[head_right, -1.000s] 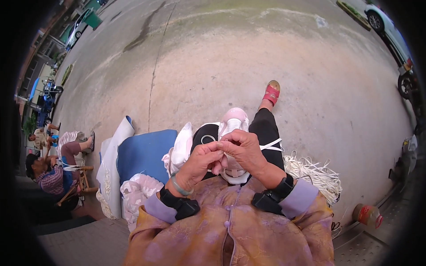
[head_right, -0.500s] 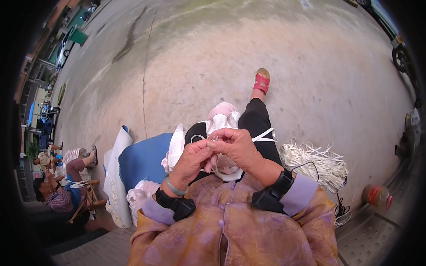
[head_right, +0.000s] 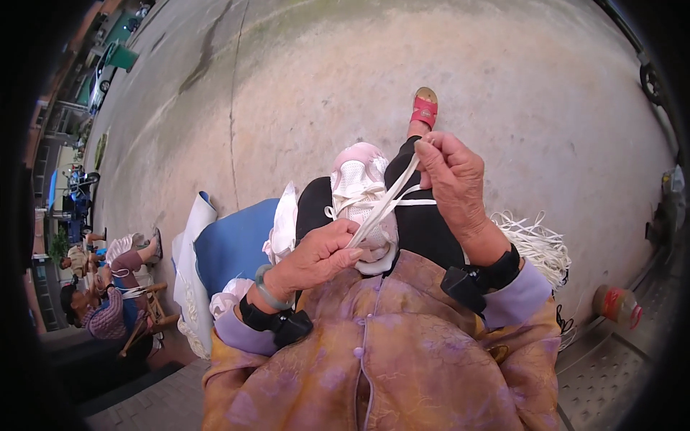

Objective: Lacing a white and pink shoe.

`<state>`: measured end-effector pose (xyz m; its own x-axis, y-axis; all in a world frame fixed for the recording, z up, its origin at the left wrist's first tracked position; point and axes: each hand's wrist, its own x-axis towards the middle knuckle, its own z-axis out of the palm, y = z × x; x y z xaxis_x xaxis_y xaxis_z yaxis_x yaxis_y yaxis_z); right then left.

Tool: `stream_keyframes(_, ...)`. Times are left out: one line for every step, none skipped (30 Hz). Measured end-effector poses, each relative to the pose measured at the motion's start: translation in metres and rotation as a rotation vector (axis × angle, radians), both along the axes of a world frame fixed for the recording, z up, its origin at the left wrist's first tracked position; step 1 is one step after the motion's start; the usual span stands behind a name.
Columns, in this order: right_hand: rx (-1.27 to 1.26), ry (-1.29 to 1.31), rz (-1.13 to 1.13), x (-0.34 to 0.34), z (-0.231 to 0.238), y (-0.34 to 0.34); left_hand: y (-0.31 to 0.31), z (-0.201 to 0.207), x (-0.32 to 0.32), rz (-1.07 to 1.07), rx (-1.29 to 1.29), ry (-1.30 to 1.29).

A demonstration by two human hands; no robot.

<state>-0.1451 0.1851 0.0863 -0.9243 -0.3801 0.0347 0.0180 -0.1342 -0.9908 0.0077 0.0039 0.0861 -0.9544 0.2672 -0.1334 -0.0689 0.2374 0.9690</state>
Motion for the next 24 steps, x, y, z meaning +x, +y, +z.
stream_keyframes(0.029, 0.053, -0.091, -0.014, 0.0, 0.014, 0.001, 0.002, 0.005, -0.003, 0.001, -0.001)
stream_keyframes(0.051, 0.087, -0.183, -0.029, -0.001, 0.03, 0.005, 0.005, 0.011, 0.009, -0.2, 0.115)
stream_keyframes(0.045, 0.094, -0.269, -0.044, -0.005, 0.045, 0.006, 0.007, 0.016, 0.031, -0.404, 0.23)
stream_keyframes(0.053, 0.125, -0.337, -0.055, -0.008, 0.061, 0.007, 0.013, 0.017, 0.027, -0.402, 0.23)
stream_keyframes(0.07, 0.164, -0.393, -0.065, -0.014, 0.079, 0.008, 0.02, 0.017, 0.011, -0.517, 0.201)
stream_keyframes(0.106, 0.175, -0.432, -0.07, -0.021, 0.095, 0.009, 0.023, 0.016, -0.004, -0.631, 0.169)
stream_keyframes(0.136, 0.186, -0.469, -0.074, -0.025, 0.106, 0.01, 0.022, 0.014, -0.002, -0.633, 0.171)
stream_keyframes(0.134, 0.188, -0.469, -0.076, -0.029, 0.114, 0.012, 0.021, 0.009, 0.003, -0.677, 0.365)
stream_keyframes(0.191, 0.22, -0.502, -0.075, -0.033, 0.121, 0.014, 0.019, 0.003, 0.004, -0.717, 0.558)
stream_keyframes(0.245, 0.254, -0.529, -0.073, -0.034, 0.126, 0.017, 0.014, 0.001, 0.007, -0.722, 0.558)
stream_keyframes(0.241, 0.254, -0.526, -0.073, -0.033, 0.13, 0.019, 0.004, -0.001, -0.051, -0.6, 0.592)
stream_keyframes(0.236, 0.263, -0.55, -0.073, -0.031, 0.133, 0.019, -0.006, -0.001, -0.105, -0.479, 0.623)
stream_keyframes(0.235, 0.274, -0.581, -0.073, -0.029, 0.138, 0.018, -0.013, -0.002, -0.105, -0.48, 0.624)
stream_keyframes(0.269, 0.319, -0.586, -0.074, -0.03, 0.141, 0.017, -0.019, -0.003, -0.184, -0.379, 0.476)
stream_keyframes(0.27, 0.319, -0.589, -0.074, -0.03, 0.143, 0.017, -0.018, -0.007, -0.263, -0.276, 0.325)
stream_keyframes(0.365, 0.376, -0.628, -0.073, -0.029, 0.144, 0.016, -0.014, -0.005, -0.264, -0.276, 0.325)
stream_keyframes(0.46, 0.433, -0.664, -0.072, -0.027, 0.145, 0.013, -0.008, 0.002, -0.334, -0.225, 0.171)
stream_keyframes(0.463, 0.435, -0.663, -0.072, -0.024, 0.149, 0.013, 0.001, 0.006, -0.402, -0.169, 0.018)
stream_keyframes(0.432, 0.441, -0.652, -0.072, -0.021, 0.152, 0.013, 0.007, 0.013, -0.401, -0.168, 0.016)
stream_keyframes(0.4, 0.446, -0.639, -0.072, -0.021, 0.153, 0.013, 0.012, 0.02, -0.354, -0.167, 0.113)
stream_keyframes(0.4, 0.446, -0.636, -0.071, -0.021, 0.151, 0.013, 0.018, 0.024, -0.304, -0.165, 0.21)
stream_keyframes(0.387, 0.457, -0.623, -0.071, -0.021, 0.149, 0.01, 0.024, 0.023, -0.272, -0.165, 0.236)
stream_keyframes(0.374, 0.468, -0.61, -0.07, -0.021, 0.146, 0.007, 0.023, 0.019, -0.269, -0.164, 0.235)
stream_keyframes(0.371, 0.47, -0.603, -0.07, -0.02, 0.142, 0.004, 0.024, 0.016, -0.262, -0.135, 0.193)
